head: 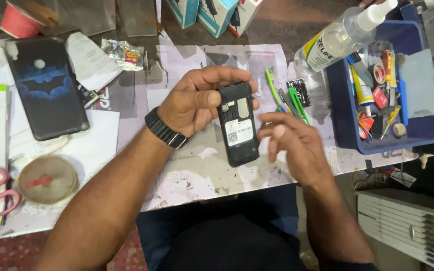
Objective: The person uses a green plastic pry tool to work on the back of a small black electronic device, likely a mobile phone. They repeatedly pry at the edges and seams, occasionally switching to a metal tool to lift components or remove parts. The device is handled and repositioned multiple times during the process.
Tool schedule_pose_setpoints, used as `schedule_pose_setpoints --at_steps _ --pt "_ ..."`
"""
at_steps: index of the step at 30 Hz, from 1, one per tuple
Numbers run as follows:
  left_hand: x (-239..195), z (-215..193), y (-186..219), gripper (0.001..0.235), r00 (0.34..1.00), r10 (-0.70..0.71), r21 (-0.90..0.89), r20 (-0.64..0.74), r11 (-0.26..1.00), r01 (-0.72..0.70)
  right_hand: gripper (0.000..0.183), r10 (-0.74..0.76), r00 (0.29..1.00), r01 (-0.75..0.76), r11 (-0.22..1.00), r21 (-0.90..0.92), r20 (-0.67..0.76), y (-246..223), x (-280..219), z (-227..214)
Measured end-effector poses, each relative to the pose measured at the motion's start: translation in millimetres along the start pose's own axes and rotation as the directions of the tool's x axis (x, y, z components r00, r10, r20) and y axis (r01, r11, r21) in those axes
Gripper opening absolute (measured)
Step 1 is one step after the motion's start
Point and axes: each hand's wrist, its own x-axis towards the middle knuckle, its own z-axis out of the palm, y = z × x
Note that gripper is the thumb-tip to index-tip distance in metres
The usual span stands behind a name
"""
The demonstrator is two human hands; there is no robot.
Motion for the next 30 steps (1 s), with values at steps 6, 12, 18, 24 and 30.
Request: schedule_pose_setpoints --at_steps 6,12,18,24,30 --pt "2 -1 1 0.056 0.999 0.04 -0.043 0.026 0.998 -0.039 0.033 -0.018 0.97 -0.056 0.954 0.296 0.244 2 2 11" --pt "4 2 3 0.057 1.0 0.031 -0.049 -0.003 0.998 -0.031 0.03 -0.043 0.958 -0.079 0.911 0.405 0.284 2 4 12" --pt "4 4 5 0.053 0.998 0.035 0.13 -0.06 0.991 -0.027 0.029 -0.22 0.975 0.222 0.96 -0.171 0.028 -14 -3 21" --pt "7 -1 -13 0.042 0.983 0.017 0.281 -0.181 0.959 0.035 0.023 -0.495 0.867 0.405 0.757 -0.513 -0.046 -16 -9 18" --pt "2 3 -8 0.039 0.993 0.052 0.212 -0.104 0.977 -0.028 0.035 -0.145 0.983 0.147 0.989 -0.014 0.11 -11 -13 14"
